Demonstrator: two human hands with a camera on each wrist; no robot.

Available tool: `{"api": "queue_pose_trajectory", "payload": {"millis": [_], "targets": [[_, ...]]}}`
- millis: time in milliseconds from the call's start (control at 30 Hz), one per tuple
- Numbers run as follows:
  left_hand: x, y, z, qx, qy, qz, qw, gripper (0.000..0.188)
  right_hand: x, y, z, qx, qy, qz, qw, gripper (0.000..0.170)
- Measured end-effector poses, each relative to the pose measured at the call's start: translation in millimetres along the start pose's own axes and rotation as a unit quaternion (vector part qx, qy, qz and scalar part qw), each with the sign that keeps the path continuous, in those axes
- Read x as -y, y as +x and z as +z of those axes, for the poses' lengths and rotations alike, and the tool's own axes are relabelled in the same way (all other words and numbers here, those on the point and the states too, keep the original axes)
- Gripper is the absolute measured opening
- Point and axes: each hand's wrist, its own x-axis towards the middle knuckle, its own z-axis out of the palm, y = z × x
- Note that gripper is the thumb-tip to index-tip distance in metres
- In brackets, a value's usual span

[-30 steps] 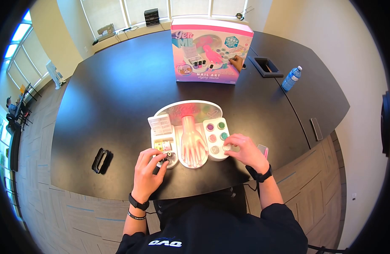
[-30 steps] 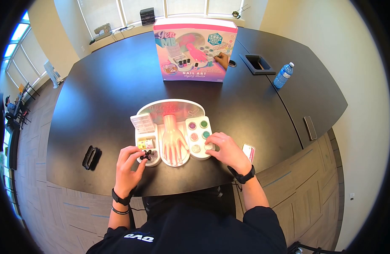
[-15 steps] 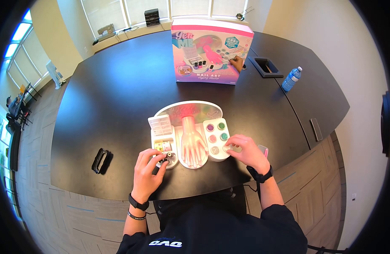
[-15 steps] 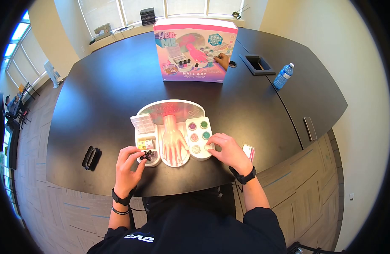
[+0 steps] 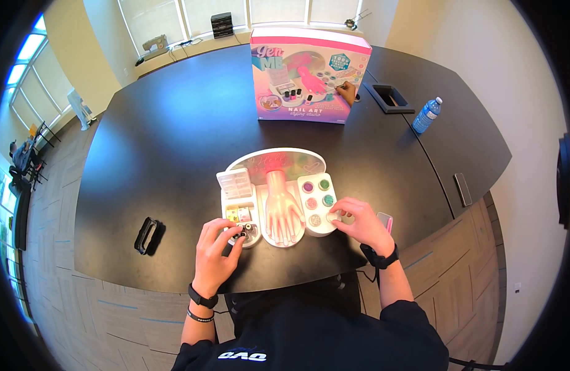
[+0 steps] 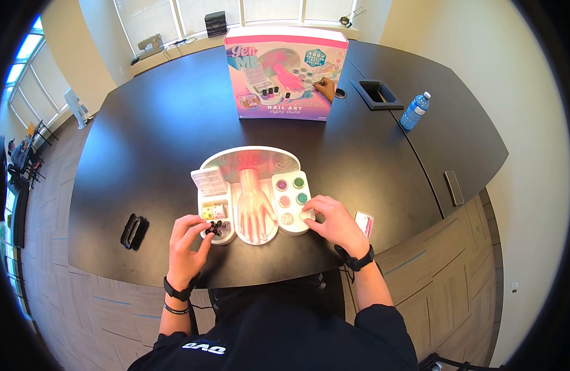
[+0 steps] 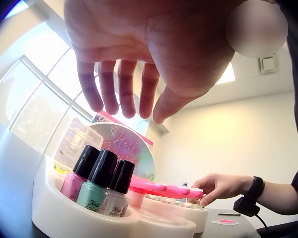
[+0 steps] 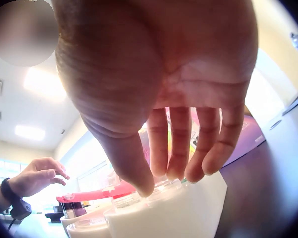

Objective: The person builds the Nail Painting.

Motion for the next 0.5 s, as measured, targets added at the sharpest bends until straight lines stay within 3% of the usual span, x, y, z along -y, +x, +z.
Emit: {"api": "queue_pose_trajectory", "payload": {"millis": [500], "targets": [[1.1,-1.3,1.7,-0.015,-0.004,-0.012,1.000,0.029,2.3,0.5,-3.8,-0.049,-0.004,-0.016,0.999,0.018]]}}
